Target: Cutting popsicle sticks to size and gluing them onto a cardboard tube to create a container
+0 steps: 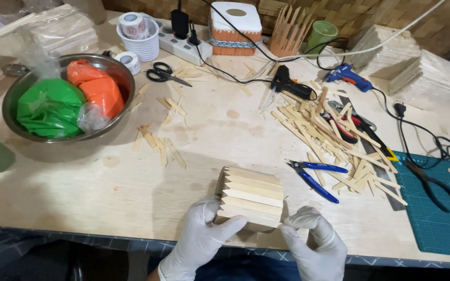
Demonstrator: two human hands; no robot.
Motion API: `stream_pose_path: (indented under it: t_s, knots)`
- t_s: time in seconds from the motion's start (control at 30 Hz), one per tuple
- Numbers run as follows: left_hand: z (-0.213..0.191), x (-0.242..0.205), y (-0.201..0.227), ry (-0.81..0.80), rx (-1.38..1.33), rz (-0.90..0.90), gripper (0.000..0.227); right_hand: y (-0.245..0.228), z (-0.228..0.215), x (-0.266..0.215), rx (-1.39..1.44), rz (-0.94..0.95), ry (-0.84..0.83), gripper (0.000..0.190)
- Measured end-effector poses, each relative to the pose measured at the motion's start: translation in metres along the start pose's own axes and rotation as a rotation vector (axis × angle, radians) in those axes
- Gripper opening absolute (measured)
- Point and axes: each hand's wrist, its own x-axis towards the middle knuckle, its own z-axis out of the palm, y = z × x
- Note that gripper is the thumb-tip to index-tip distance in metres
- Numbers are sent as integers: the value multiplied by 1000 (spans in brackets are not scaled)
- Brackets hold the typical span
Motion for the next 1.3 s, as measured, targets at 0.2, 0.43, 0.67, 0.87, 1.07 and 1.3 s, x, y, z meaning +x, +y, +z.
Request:
stream_pose_path:
  t_s: [0.2, 0.43, 0.67, 0.87, 1.07, 1.3]
  knots:
    - [-1, 0, 7, 1, 0, -124, 31, 5, -6, 0, -68, 22, -30, 10]
    - [8, -6, 27, 36, 25, -208, 28, 9, -16, 6, 61, 533, -131, 46]
    - [14, -10, 35, 4, 27, -204, 24, 17, -13, 0, 228, 559, -80, 23]
    - [16, -15, 18, -23, -6, -17, 27, 9, -5, 2, 291, 580, 26, 21]
    - [11, -18, 42, -3, 259, -50, 25, 23, -5, -4, 201, 377, -19, 23]
    - [4, -10, 67, -197, 109, -140, 34, 24, -1, -2, 144, 391, 8, 25]
